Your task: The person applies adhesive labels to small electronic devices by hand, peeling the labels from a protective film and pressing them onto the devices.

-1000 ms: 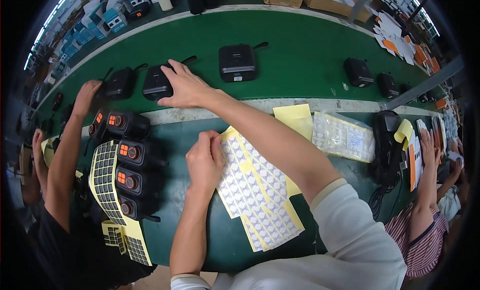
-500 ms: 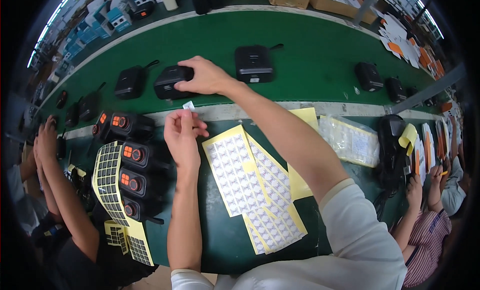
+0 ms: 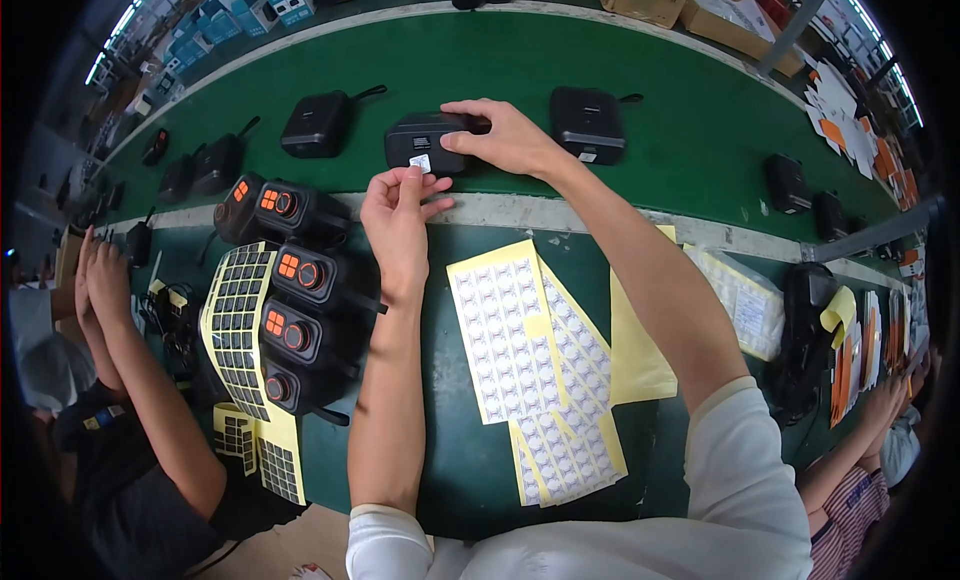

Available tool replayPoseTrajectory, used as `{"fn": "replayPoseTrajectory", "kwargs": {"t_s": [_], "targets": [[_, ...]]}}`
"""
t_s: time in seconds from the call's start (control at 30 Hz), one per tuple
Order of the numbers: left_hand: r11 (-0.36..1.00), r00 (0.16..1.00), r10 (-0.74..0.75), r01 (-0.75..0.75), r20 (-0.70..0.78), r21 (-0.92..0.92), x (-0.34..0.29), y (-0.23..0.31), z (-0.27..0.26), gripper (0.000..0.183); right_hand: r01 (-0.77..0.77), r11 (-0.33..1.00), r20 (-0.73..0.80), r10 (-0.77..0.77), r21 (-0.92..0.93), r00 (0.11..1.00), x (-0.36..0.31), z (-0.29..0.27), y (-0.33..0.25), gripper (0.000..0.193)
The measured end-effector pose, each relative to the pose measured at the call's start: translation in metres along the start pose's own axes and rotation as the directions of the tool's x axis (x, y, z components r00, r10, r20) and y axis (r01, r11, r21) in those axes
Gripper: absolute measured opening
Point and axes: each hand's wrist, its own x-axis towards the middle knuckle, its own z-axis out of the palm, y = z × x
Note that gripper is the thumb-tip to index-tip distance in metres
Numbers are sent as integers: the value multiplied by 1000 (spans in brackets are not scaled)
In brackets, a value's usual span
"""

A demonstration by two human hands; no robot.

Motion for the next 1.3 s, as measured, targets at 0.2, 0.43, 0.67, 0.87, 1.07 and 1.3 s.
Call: {"fn": "replayPoseTrajectory", "kwargs": {"t_s": [0.2,0.43,0.67,0.87,1.07,1.3], "targets": [[999,1000,-8,8,-1,32,2,-2,0,20,4,999,-20,-5,-50,1000,-3,0,0,61],[999,1000,6,-5,-28,42,1,-6,4,19,28,996,-35,-31,-81,999,-5,0,3,60],[931,989,30,25,-146,364,-5,4,13,23,55,992,-14,-57,-115,998,-13,-4,2,62],[853,987,157,-112,-45,509,-11,17,11,23,145,955,-125,-182,-259,975,-9,-13,23,76],[228,777,234,-628,584,744,-65,36,-14,36,266,753,-235,-486,-602,842,-44,-7,-15,59],[422,845,198,-531,497,735,-76,26,-29,13,211,919,249,-130,-333,960,-125,10,-56,37]]}}
